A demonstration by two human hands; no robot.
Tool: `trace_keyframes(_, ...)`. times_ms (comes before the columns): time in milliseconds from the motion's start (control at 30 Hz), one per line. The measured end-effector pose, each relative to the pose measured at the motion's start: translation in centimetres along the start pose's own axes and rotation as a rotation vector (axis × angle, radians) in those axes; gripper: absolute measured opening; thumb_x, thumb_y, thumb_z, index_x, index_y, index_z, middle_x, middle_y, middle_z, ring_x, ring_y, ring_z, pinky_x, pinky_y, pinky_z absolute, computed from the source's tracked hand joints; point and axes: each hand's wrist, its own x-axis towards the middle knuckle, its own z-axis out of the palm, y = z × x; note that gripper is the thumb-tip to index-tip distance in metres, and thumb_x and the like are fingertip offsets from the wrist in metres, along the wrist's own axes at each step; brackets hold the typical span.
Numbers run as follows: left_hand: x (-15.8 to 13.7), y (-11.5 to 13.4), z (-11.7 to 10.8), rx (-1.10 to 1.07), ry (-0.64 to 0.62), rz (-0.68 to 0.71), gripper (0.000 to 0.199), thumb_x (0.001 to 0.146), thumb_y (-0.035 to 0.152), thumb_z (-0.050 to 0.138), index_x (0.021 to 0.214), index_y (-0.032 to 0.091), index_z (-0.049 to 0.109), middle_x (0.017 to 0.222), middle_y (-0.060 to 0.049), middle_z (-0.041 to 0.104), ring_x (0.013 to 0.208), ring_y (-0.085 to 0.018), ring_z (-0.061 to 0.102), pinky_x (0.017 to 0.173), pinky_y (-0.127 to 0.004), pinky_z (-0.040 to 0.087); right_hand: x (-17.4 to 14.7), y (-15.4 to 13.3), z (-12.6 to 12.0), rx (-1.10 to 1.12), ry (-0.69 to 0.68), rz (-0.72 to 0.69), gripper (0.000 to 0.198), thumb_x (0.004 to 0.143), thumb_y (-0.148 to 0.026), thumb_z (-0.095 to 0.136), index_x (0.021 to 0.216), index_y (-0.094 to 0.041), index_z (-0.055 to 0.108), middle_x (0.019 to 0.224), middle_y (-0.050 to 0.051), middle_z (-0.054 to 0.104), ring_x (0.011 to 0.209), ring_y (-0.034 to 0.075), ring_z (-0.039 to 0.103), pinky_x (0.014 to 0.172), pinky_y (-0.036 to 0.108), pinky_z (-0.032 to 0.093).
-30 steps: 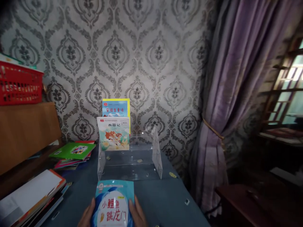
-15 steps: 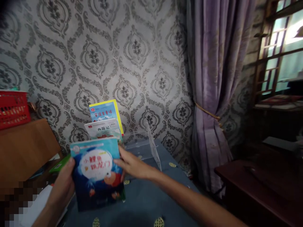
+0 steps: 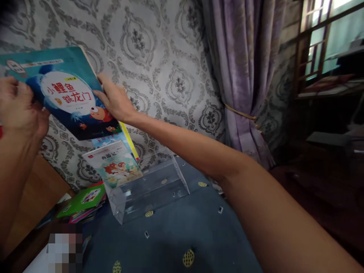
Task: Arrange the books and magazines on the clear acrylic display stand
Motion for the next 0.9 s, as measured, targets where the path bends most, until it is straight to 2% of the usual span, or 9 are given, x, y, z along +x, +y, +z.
trace_keyframes(67, 0.2, -1.3, 0.4, 0.051, -0.028, -0.085, 0.024, 0.099, 0.020, 0.053, 0.123, 0.022, 0.051, 0.089, 0.016, 0.065, 0.088, -0.005, 0.062, 0.099, -0.034, 0.052, -0.3, 1.6, 0.6, -0.106, 0.097, 0.073, 0.030, 0.102, -0.022, 0.021, 0.117, -0.006, 0.041, 0.103, -0.001, 0.053, 0.103, 0.012, 0.061, 0.091, 0.026, 0.045)
trace_keyframes(133, 0.1, -3.0, 0.6, 0.103, -0.034, -0.152, 0.027, 0.097, 0.022, 0.056, 0.124, 0.022, 0.053, 0.085, 0.015, 0.065, 0.082, -0.006, 0.060, 0.101, -0.038, 0.051, -1.0, 3.2, 1.2, -0.133, 0.128, 0.095, 0.014, 0.102, -0.023, 0.037, 0.112, -0.014, 0.042, 0.099, 0.000, 0.056, 0.101, 0.015, 0.060, 0.093, 0.030, 0.046)
trace_keyframes(267, -0.9, -6.1, 0.6, 0.136, -0.015, -0.220, 0.020, 0.097, 0.023, 0.057, 0.116, 0.022, 0.060, 0.071, 0.014, 0.061, 0.072, -0.007, 0.056, 0.107, -0.044, 0.045, -2.9, 6.0, 2.5, -0.101, 0.099, 0.091, 0.008, 0.102, -0.024, 0.041, 0.108, -0.021, 0.042, 0.094, 0.001, 0.057, 0.092, 0.019, 0.058, 0.090, 0.033, 0.046)
trace_keyframes(400, -2.3, -7.9, 0.5, 0.035, -0.111, -0.260, 0.010, 0.094, 0.017, 0.058, 0.098, 0.025, 0.064, 0.061, 0.015, 0.057, 0.063, -0.007, 0.052, 0.112, -0.047, 0.041, -4.8, 7.4, 3.5, -0.071, 0.050, 0.145, 0.007, 0.101, -0.027, 0.043, 0.106, -0.022, 0.042, 0.086, 0.000, 0.055, 0.083, 0.020, 0.055, 0.083, 0.031, 0.045)
trace_keyframes(533, -3.1, -9.2, 0.2, -0.012, -0.186, -0.288, 0.009, 0.093, 0.014, 0.056, 0.089, 0.022, 0.060, 0.062, 0.014, 0.060, 0.061, -0.007, 0.053, 0.107, -0.047, 0.045, -6.1, 8.2, 4.2, -0.042, 0.016, 0.191, 0.007, 0.099, -0.025, 0.048, 0.103, -0.022, 0.043, 0.087, 0.000, 0.055, 0.082, 0.020, 0.054, 0.080, 0.029, 0.042)
trace_keyframes(600, -3.1, -10.0, 0.0, -0.010, -0.215, -0.290, 0.006, 0.091, 0.016, 0.058, 0.089, 0.022, 0.059, 0.064, 0.013, 0.062, 0.060, -0.006, 0.055, 0.100, -0.044, 0.051, -6.6, 8.5, 4.6, -0.039, 0.012, 0.216, 0.007, 0.098, -0.023, 0.049, 0.100, -0.022, 0.043, 0.088, 0.001, 0.055, 0.083, 0.020, 0.053, 0.079, 0.029, 0.041)
trace_keyframes(667, -2.8, -11.0, -0.5, 0.001, -0.233, -0.310, 0.007, 0.086, 0.021, 0.065, 0.088, 0.021, 0.058, 0.064, 0.012, 0.063, 0.059, -0.007, 0.057, 0.085, -0.035, 0.058, -7.0, 8.8, 4.9, -0.028, 0.009, 0.236, 0.008, 0.098, -0.022, 0.049, 0.098, -0.022, 0.042, 0.088, 0.001, 0.054, 0.082, 0.019, 0.053, 0.077, 0.029, 0.039)
trace_keyframes(767, -2.2, -12.6, -1.2, -0.022, -0.274, -0.347, 0.029, 0.068, 0.031, 0.080, 0.084, 0.021, 0.057, 0.062, 0.009, 0.062, 0.055, -0.010, 0.058, 0.057, -0.024, 0.057, -7.4, 9.0, 5.4, 0.015, -0.012, 0.249, 0.014, 0.096, -0.020, 0.053, 0.094, -0.023, 0.039, 0.090, 0.001, 0.055, 0.082, 0.019, 0.053, 0.075, 0.028, 0.038)
trace_keyframes(900, -2.0, -14.0, -1.9, -0.060, -0.306, -0.340, 0.046, 0.049, 0.037, 0.088, 0.081, 0.022, 0.058, 0.061, 0.008, 0.062, 0.052, -0.011, 0.059, 0.046, -0.021, 0.055, -7.5, 9.1, 5.9, 0.029, -0.020, 0.277, 0.020, 0.095, -0.018, 0.055, 0.090, -0.024, 0.037, 0.087, -0.001, 0.054, 0.085, 0.019, 0.054, 0.078, 0.029, 0.038)
